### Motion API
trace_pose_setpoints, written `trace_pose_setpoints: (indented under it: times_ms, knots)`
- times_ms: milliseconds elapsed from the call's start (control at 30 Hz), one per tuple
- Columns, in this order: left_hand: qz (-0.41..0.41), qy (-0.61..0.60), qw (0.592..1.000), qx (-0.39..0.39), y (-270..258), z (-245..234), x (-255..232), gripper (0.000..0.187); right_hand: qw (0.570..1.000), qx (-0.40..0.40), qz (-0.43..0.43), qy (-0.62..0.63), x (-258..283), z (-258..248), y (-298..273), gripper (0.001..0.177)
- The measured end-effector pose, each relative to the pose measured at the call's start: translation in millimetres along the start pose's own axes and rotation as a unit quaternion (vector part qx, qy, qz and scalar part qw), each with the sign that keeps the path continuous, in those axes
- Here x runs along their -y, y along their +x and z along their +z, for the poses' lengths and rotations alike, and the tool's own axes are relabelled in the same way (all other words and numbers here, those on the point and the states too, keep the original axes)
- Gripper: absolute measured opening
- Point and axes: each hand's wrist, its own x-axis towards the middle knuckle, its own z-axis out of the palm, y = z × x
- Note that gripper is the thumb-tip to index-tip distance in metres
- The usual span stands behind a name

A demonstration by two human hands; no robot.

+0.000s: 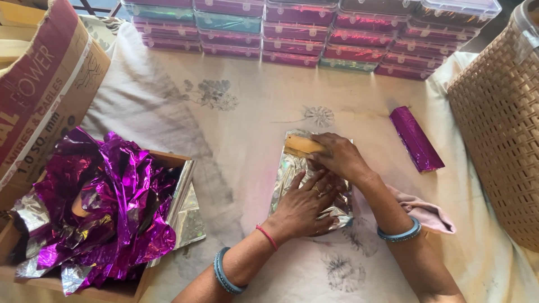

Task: The person wraps rectangular wooden blocks in shiny metallic foil. They smooth the foil around the block, fold the edges, and place the wrapped item aside. The person also wipes the wooden blocks with a cloth before wrapping them.

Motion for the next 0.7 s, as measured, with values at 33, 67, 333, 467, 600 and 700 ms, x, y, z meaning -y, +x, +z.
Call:
trace_pose_setpoints:
  times_ms: [33,67,333,467,600,700]
  knots:
    - [0.001,0.000,1.000,0.000,1,-2,0,0.079,1.000,-0.001,0.000,0.000,1,-1,0,0.053]
    - [-0.001,0.002,1.000,0.006,1,-4,-1,0.079,1.000,0.002,0.013,0.001,1,-2,-2,0.053]
    - [-0.012,-0.006,0.999,0.030,3,-10,-3,0.075,1.000,0.022,0.013,0.007,-6,-6,-2,0.051]
    - [-0.011,0.003,0.999,0.047,3,-13,-3,0.074,1.000,0.025,-0.006,0.008,-6,-10,-5,0.051]
    - [-0.013,-0.015,0.999,0.037,2,-15,-4,0.075,1.000,0.020,-0.008,0.021,-7,-10,-7,0.050]
    - [-0.013,-0.012,0.999,0.037,4,-15,-5,0.076,0.999,0.011,-0.028,0.030,-13,-6,-7,0.050]
